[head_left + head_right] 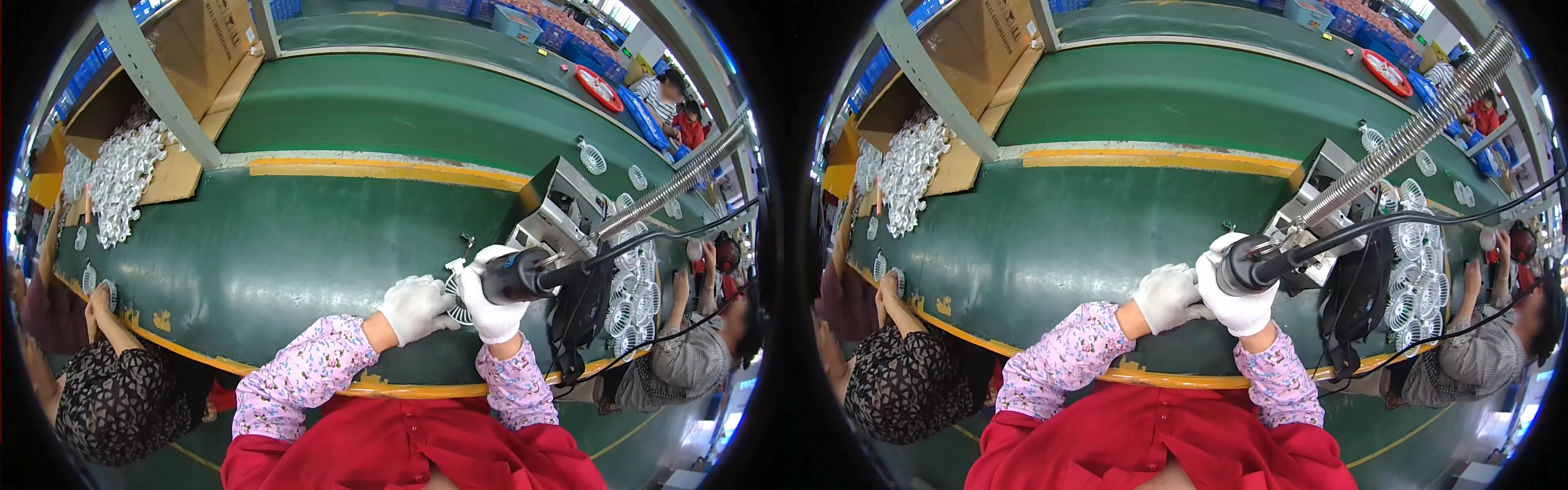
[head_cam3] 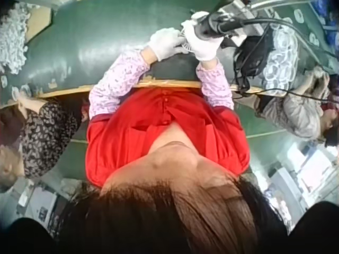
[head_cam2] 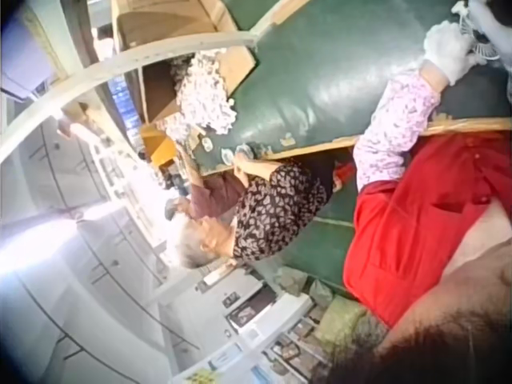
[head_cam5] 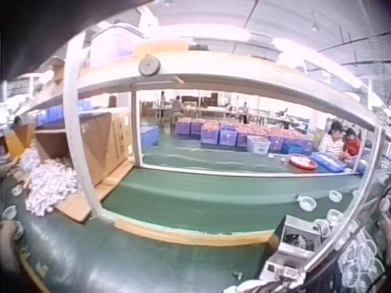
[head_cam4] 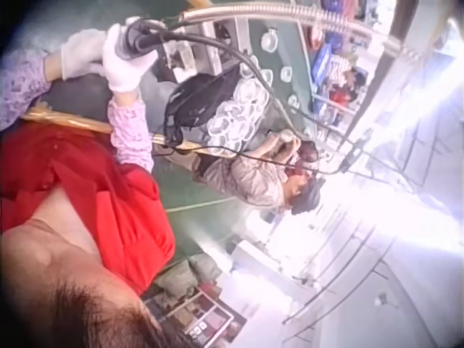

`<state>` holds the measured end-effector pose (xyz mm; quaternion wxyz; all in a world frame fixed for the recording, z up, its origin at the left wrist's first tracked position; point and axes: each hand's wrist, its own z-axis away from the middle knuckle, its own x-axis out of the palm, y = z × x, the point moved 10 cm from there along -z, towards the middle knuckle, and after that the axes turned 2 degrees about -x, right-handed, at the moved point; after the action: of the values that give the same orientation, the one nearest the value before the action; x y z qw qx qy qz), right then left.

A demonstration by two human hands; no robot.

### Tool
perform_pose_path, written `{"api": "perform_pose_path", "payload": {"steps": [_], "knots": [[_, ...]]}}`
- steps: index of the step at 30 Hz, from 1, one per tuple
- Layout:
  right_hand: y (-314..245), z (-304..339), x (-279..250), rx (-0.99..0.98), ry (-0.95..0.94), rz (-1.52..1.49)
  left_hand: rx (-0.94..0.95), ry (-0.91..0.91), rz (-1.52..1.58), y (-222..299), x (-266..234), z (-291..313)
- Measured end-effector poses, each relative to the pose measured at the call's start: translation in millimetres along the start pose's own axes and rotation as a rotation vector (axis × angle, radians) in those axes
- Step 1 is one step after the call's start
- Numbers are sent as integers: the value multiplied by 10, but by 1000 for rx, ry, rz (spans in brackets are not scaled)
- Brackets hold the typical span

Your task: Assembling small plastic fan guard components using an electric screwdriver on a factory production line.

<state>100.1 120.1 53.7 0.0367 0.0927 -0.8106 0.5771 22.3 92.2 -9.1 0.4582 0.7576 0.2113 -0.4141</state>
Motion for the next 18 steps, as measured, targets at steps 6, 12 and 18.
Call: {"api": "perform_pose_path", "payload": {"steps": [6,12,18], "knots": [[-6,36,11,-117,-57,119,-6,51,-13,12,-48,7],[44,44,-128,45,-38,-148,-34,-10,-3,-7,-81,-34],[-543,-115,-199,-233,46,-96,-439,539,35,-948,-820,111]]}}
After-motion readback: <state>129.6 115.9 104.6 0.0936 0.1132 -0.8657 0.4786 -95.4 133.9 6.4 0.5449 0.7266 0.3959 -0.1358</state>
